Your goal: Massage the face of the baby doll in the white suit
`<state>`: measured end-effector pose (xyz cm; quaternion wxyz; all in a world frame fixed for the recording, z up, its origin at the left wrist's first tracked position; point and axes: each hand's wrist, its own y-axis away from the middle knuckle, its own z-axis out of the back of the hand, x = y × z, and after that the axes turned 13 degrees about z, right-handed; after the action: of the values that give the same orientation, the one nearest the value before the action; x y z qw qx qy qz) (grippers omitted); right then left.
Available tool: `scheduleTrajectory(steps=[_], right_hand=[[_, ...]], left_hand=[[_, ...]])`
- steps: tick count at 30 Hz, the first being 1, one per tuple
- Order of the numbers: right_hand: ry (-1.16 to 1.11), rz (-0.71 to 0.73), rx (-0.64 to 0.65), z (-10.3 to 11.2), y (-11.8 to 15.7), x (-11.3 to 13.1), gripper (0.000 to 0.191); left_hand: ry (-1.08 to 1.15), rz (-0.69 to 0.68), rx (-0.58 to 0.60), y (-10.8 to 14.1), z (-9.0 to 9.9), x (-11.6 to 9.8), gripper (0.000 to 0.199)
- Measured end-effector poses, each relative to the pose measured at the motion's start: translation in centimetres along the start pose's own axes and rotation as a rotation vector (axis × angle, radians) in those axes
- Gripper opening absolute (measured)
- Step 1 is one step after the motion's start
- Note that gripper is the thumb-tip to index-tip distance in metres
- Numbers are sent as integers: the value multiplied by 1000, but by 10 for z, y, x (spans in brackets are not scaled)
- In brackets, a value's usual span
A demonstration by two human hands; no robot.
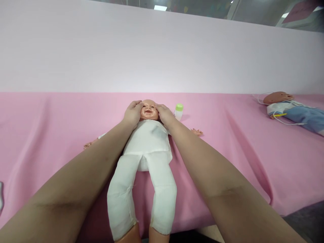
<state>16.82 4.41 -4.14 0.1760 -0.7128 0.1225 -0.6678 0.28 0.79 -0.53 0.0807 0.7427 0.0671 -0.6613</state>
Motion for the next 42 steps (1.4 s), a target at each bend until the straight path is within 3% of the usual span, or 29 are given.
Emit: scheduleTrajectory(steps=[42], right_hand=[[2,-10,-21,2,-2,-4,45]], left_hand=[[-8,-35,23,-4,2,4,34]])
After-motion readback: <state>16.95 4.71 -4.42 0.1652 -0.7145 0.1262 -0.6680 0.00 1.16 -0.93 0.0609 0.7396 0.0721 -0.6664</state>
